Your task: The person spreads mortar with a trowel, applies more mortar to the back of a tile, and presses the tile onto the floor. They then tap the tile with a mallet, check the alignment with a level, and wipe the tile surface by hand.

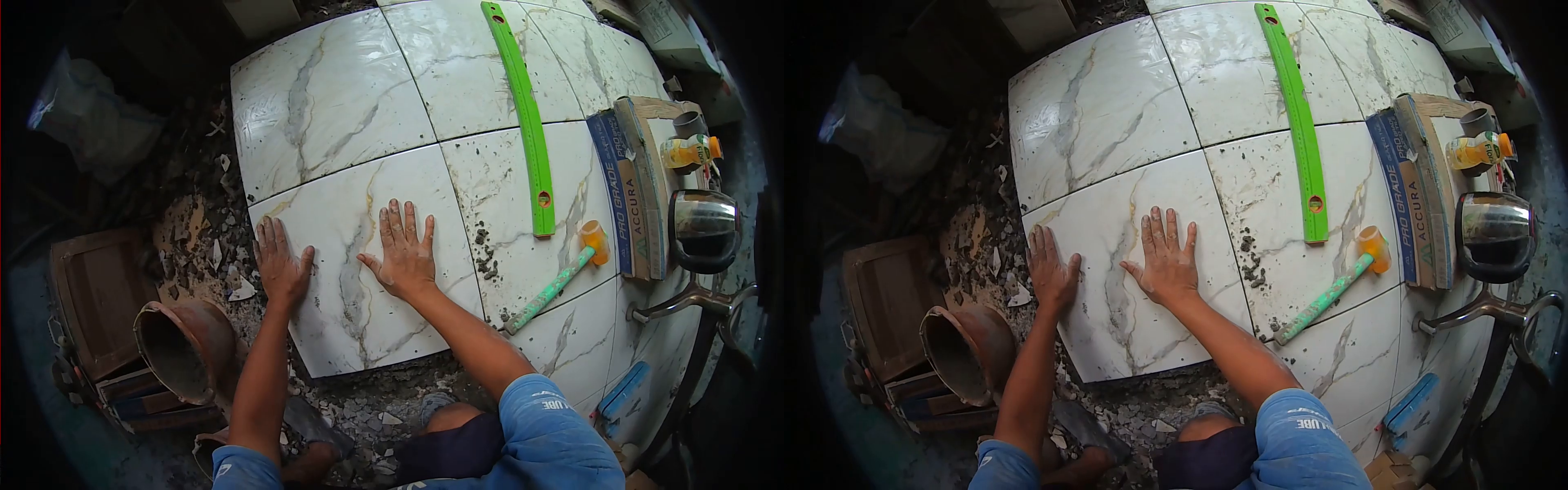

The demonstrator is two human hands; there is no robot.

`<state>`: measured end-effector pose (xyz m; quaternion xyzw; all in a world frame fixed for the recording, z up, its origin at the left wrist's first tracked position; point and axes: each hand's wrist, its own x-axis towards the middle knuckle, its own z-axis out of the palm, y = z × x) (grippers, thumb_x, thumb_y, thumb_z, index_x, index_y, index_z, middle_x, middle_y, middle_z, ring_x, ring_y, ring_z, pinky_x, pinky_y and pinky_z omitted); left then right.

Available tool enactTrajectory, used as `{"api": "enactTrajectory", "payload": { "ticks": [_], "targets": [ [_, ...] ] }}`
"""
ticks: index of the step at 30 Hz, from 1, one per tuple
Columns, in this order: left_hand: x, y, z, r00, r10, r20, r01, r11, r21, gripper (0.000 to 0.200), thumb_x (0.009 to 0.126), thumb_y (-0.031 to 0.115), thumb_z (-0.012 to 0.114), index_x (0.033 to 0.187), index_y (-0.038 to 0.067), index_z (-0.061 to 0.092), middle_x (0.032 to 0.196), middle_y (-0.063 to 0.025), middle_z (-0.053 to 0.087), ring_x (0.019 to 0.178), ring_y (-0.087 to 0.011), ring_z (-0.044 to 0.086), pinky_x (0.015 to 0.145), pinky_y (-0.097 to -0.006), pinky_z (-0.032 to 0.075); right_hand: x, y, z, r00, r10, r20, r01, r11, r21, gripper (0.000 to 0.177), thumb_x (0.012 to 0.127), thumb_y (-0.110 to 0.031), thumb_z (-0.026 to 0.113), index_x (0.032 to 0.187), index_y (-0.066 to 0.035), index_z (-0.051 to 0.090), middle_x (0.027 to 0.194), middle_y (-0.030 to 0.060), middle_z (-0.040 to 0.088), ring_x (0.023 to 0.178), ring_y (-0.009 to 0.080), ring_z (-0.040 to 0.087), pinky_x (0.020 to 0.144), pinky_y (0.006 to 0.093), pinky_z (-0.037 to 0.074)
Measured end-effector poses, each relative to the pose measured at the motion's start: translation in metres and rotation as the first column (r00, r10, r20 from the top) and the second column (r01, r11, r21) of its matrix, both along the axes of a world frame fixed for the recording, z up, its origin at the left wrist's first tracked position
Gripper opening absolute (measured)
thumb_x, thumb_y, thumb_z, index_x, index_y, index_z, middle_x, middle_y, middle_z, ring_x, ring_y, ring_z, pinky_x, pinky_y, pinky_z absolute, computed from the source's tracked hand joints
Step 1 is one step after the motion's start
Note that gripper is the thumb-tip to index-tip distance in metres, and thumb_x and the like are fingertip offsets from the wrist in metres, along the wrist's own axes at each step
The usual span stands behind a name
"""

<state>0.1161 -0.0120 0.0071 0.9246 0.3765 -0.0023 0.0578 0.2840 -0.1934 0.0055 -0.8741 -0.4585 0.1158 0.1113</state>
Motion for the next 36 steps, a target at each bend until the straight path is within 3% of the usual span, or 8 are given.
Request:
{"api": "enactTrajectory", "payload": {
  "ticks": [4, 9, 14, 18, 22, 26, 28, 36],
  "targets": [
    [0.001, -0.001, 0.0, 1.0, 0.013, -0.013, -0.013, 1.0, -0.003, 0.087, 0.089, 0.054, 0.048, 0.15, -0.001, 0.019, 0.157, -0.0191, 0.016, 0.146, -0.033, 0.011, 0.117, -0.0462, 0.01, 0.005, 0.006, 0.017, 0.999, 0.026, -0.036, -0.027, 0.999, -0.022, 0.087, 0.092, -0.065, 0.033, 0.151, -0.001, 0.018, 0.159, 0.015, 0.01, 0.147, 0.0345, 0.004, 0.112, 0.0635, 0.002],
    [0.0, 0.001, -0.007, 1.0, -0.001, -0.023, 0.001, 1.0, 0.007, 0.088, 0.089, 0.054, 0.047, 0.149, -0.004, 0.018, 0.157, -0.0208, 0.015, 0.146, -0.0335, 0.011, 0.118, -0.044, 0.009, 0.038, 0.035, 0.039, 0.967, -0.214, 0.141, 0.196, 0.972, 0.132, 0.085, 0.093, -0.064, 0.032, 0.15, -0.001, 0.022, 0.159, 0.0144, 0.014, 0.147, 0.0357, 0.007, 0.112, 0.0646, 0.001],
    [-0.001, -0.003, -0.002, 0.999, 0.029, -0.044, -0.03, 1.0, -0.011, 0.09, 0.089, 0.056, 0.047, 0.148, -0.006, 0.018, 0.156, -0.0215, 0.015, 0.146, -0.0339, 0.011, 0.118, -0.0436, 0.009, 0.037, 0.064, -0.008, 0.994, -0.103, 0.04, 0.095, 0.98, 0.174, 0.083, 0.093, -0.061, 0.036, 0.147, 0.001, 0.027, 0.158, 0.0136, 0.019, 0.146, 0.0344, 0.01, 0.113, 0.0629, 0.003],
    [-0.004, 0.0, -0.01, 0.999, 0.011, -0.037, -0.011, 1.0, 0.003, 0.089, 0.091, 0.057, 0.043, 0.148, -0.006, 0.016, 0.156, -0.0216, 0.014, 0.146, -0.0338, 0.011, 0.118, -0.0431, 0.008, 0.017, 0.015, 0.022, 0.998, -0.038, 0.052, 0.02, 0.951, 0.309, 0.08, 0.093, -0.059, 0.04, 0.145, 0.001, 0.032, 0.153, 0.0148, 0.03, 0.145, 0.0353, 0.018, 0.114, 0.0583, 0.01],
    [-0.02, -0.009, -0.016, 0.998, -0.057, 0.032, 0.058, 0.998, -0.025, 0.091, 0.091, 0.063, 0.036, 0.149, -0.005, 0.018, 0.155, -0.0232, 0.017, 0.146, -0.0347, 0.011, 0.118, -0.0451, 0.007, -0.046, -0.109, 0.046, 0.985, -0.055, -0.161, 0.108, 0.934, 0.341, 0.065, 0.094, -0.049, 0.05, 0.138, -0.001, 0.046, 0.148, 0.0154, 0.04, 0.144, 0.0359, 0.021, 0.113, 0.0581, 0.012],
    [-0.074, -0.056, -0.018, 0.919, -0.39, -0.06, 0.388, 0.92, -0.046, 0.097, 0.088, 0.071, 0.032, 0.149, -0.002, 0.018, 0.155, -0.0229, 0.018, 0.145, -0.037, 0.014, 0.116, -0.0531, 0.007, -0.095, -0.192, 0.015, 0.993, -0.033, -0.117, 0.079, 0.908, 0.411, 0.048, 0.094, -0.046, 0.053, 0.123, -0.008, 0.06, 0.131, 0.0077, 0.058, 0.13, 0.0289, 0.041, 0.108, 0.0493, 0.024],
    [-0.092, -0.071, -0.026, 0.937, -0.345, -0.062, 0.343, 0.939, -0.03, 0.097, 0.087, 0.07, 0.037, 0.149, -0.002, 0.018, 0.156, -0.0217, 0.018, 0.145, -0.0361, 0.015, 0.117, -0.0521, 0.008, -0.082, -0.187, 0.001, 0.998, -0.053, -0.02, 0.056, 0.853, 0.519, 0.039, 0.093, -0.046, 0.054, 0.109, -0.013, 0.066, 0.113, -0.0011, 0.065, 0.109, 0.0201, 0.051, 0.092, 0.0393, 0.034],
    [-0.083, -0.079, -0.019, 0.954, -0.292, -0.068, 0.291, 0.957, -0.021, 0.096, 0.085, 0.065, 0.047, 0.149, -0.002, 0.022, 0.155, -0.0198, 0.021, 0.145, -0.0351, 0.016, 0.117, -0.0508, 0.009, -0.061, -0.169, -0.014, 0.997, -0.078, -0.025, 0.079, 0.822, 0.565, 0.035, 0.091, -0.047, 0.057, 0.093, -0.013, 0.064, 0.091, -0.0002, 0.064, 0.092, 0.0198, 0.056, 0.082, 0.0376, 0.035]
  ]
}}
